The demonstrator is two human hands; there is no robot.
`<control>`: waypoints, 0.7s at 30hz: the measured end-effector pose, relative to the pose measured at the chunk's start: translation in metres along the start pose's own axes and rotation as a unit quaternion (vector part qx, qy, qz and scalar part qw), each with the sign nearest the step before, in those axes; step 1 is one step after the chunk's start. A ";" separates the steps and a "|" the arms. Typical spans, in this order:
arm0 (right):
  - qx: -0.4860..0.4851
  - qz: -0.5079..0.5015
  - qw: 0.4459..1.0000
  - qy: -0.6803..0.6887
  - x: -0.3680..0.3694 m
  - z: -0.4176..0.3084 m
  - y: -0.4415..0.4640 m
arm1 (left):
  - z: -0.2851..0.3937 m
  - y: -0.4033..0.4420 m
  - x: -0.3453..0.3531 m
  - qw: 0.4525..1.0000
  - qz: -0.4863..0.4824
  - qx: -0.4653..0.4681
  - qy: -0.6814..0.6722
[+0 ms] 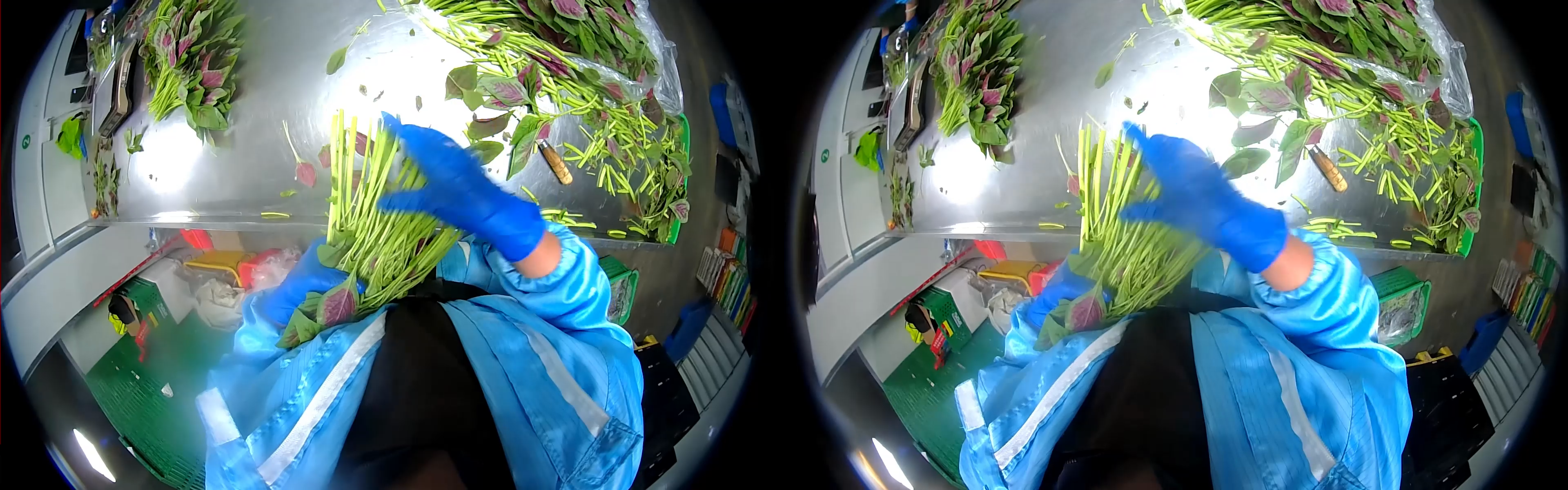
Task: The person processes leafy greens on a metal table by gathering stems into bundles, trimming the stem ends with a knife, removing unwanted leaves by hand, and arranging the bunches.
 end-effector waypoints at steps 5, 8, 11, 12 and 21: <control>0.027 0.065 0.954 -0.291 -0.053 0.042 0.001 | -0.005 0.004 0.009 0.996 -0.016 0.004 -0.093; -0.161 0.130 0.973 -0.099 -0.054 -0.015 0.023 | 0.003 0.001 0.009 1.000 -0.022 -0.007 -0.020; -0.150 -0.149 0.977 -0.006 0.028 -0.024 0.018 | 0.002 0.006 0.018 0.995 -0.042 -0.004 -0.095; -0.145 -0.234 0.960 0.044 0.044 -0.020 0.015 | 0.006 0.004 0.022 0.996 -0.045 -0.008 -0.081; -0.228 0.026 0.973 0.019 -0.007 -0.046 0.020 | 0.009 0.003 0.025 0.998 -0.063 -0.011 -0.028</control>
Point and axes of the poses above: each hand's wrist, its own y-axis towards the middle knuckle, its own x-axis out of the palm, z = x × y, the point moved 8 cm from there along y, towards the middle knuckle, and after that the axes turned 15 degrees about -x, right-handed, at the moved point
